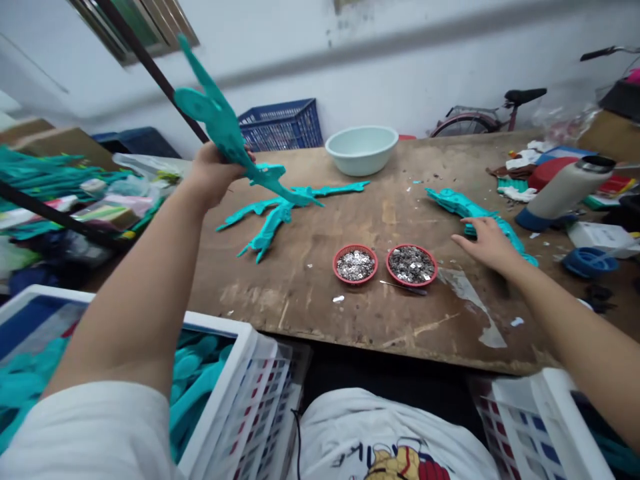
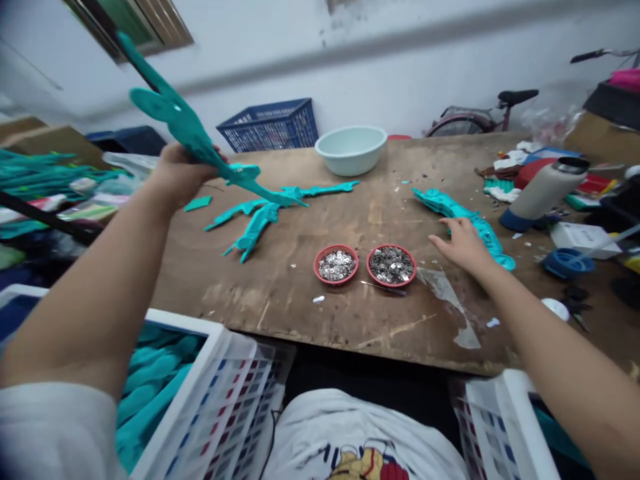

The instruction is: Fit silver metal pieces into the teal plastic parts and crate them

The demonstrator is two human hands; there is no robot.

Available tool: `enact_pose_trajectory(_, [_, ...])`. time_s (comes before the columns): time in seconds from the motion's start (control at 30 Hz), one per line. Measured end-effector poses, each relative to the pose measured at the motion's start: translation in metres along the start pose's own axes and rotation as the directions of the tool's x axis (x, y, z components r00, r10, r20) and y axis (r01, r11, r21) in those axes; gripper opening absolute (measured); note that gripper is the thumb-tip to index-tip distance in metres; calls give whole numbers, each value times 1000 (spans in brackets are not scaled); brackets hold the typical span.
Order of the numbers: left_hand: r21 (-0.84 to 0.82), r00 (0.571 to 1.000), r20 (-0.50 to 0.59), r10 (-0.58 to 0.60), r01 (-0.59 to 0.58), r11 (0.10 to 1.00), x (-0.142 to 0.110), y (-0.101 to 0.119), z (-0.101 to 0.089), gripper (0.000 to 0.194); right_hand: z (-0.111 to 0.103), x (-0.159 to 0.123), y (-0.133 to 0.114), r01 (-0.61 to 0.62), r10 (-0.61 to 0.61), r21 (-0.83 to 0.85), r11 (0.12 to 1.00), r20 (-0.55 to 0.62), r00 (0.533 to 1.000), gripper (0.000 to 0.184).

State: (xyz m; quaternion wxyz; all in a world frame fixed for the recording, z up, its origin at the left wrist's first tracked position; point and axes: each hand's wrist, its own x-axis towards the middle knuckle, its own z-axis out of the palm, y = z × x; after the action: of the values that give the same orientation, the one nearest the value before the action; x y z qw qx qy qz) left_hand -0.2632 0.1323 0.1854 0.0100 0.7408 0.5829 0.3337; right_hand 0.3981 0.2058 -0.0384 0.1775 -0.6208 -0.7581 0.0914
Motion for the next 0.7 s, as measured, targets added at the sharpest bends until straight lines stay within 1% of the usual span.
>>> enact_pose_trajectory(0.07, [-208,994,-50,-99,86,974,-1,22,-25,89,2,2,3,39,-39,15,999,-6,999,72])
enact_pose_trajectory(0.1, [-283,990,-65,-125,102,954,-4,34,-35,91,3,3,3,54,-54,22,998,-11,998,70])
enact_pose_trajectory(0.17, [-318,995,-61,-78,55,947,-9,58,-47,84,4,5,2,84,-83,32,996,-20,996,62])
enact_pose_trajectory(0.23, [-351,997,-81,-19,-11,936,-16,86,-50,73,4,5,-4,144,-144,43,989,-9,990,52])
enact_pose_trajectory(0.3, [-370,994,-104,46,-81,926,-23,118,-46,65,5,1,-16,236,-238,47,971,50,970,45])
enact_pose_trajectory(0.37, [-382,990,-92,105,-133,915,-33,154,-34,57,7,-7,-34,335,-336,30,942,157,929,42])
enact_pose_trajectory(0.43, [-378,981,22,191,-169,910,-48,191,-14,50,11,-16,-54,410,-390,-18,912,276,879,42])
enact_pose_trajectory(0.47, [-369,956,136,259,-193,909,-57,207,0,43,14,-19,-63,416,-378,-52,908,325,867,43])
enact_pose_trajectory(0.5, [-345,900,281,333,-229,910,-67,220,15,36,16,-22,-71,412,-356,-82,908,370,858,44])
enact_pose_trajectory(0.53, [-312,811,430,398,-280,908,-79,231,33,31,18,-23,-78,398,-328,-106,911,396,858,44])
enact_pose_trajectory(0.57, [-259,703,572,422,-333,907,-91,240,54,32,20,-24,-83,378,-302,-120,918,410,861,44])
enact_pose_trajectory(0.6, [-205,597,687,415,-389,898,-104,245,76,39,21,-24,-87,370,-288,-128,920,420,861,43])
enact_pose_trajectory(0.63, [-150,512,769,383,-439,886,-117,248,99,48,21,-24,-89,370,-284,-135,919,424,860,41])
enact_pose_trajectory(0.67, [-78,469,819,330,-480,874,-129,247,122,53,21,-24,-92,378,-287,-145,914,426,858,38])
enact_pose_trajectory(0.7, [-28,438,849,295,-521,853,-140,245,144,56,20,-25,-93,395,-297,-159,905,428,854,35])
